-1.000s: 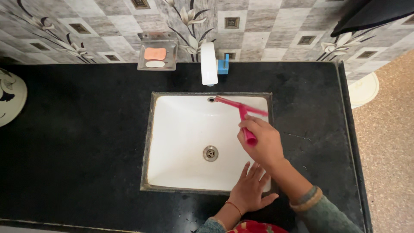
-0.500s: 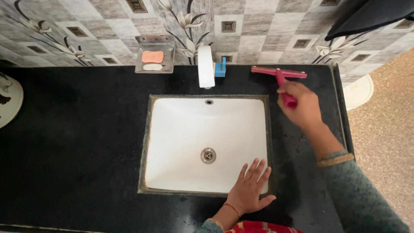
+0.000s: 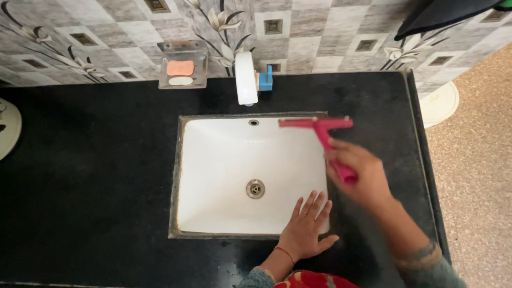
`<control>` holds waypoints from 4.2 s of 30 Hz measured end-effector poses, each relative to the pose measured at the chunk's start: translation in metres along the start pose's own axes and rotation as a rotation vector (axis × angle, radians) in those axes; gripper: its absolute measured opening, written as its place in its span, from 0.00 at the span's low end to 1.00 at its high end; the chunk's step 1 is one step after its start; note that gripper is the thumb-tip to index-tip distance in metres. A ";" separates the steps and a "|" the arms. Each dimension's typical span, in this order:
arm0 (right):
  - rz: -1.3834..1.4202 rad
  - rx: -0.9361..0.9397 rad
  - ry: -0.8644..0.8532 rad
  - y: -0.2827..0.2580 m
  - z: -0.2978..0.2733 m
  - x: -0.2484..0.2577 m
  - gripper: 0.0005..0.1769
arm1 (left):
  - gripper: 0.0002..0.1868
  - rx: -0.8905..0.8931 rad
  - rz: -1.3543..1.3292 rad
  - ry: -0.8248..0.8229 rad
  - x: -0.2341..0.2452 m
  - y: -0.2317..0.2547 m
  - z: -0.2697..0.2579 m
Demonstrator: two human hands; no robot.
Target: The person uses a pink squeegee to wipe water from a black countertop and a white sink. They systematically move the squeegee across the countertop surface and the sink basin, pushing liquid toward the drain.
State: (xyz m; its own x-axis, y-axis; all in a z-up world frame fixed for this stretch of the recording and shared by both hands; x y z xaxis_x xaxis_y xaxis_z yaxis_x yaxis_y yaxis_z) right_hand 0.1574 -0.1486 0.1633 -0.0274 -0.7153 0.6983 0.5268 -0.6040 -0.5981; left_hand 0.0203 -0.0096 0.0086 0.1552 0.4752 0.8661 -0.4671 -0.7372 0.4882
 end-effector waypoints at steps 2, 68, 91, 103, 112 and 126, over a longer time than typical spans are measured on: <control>-0.036 0.042 0.023 0.022 0.017 0.004 0.16 | 0.47 0.002 -0.015 -0.007 -0.001 0.001 0.001; -0.382 -0.221 0.146 0.086 -0.044 0.057 0.15 | 0.52 -0.015 0.093 0.110 0.004 0.004 -0.002; -0.279 -0.098 0.248 0.021 -0.059 0.049 0.16 | 0.51 -0.023 0.053 0.101 0.002 0.002 0.001; -0.235 -0.135 0.181 0.077 -0.069 0.061 0.16 | 0.51 -0.005 0.080 0.093 0.001 0.002 0.002; -0.339 -0.306 0.213 0.015 -0.099 0.047 0.14 | 0.51 -0.011 0.054 0.097 0.003 0.004 0.000; -0.297 -0.436 0.254 -0.077 -0.114 0.015 0.11 | 0.53 -0.067 0.013 0.198 0.001 0.001 -0.003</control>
State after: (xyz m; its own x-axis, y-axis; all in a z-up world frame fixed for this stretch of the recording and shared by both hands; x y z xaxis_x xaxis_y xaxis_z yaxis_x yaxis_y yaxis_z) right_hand 0.0200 -0.1524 0.1751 -0.3516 -0.5225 0.7768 0.0688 -0.8419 -0.5352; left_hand 0.0177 -0.0084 0.0090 -0.0222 0.5555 0.8312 -0.5261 -0.7135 0.4628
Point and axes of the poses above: each hand's wrist, its own z-axis towards the middle knuckle, its own x-axis out of the back of the hand, y = z × x, the point moved 2 cm from there along z, towards the middle knuckle
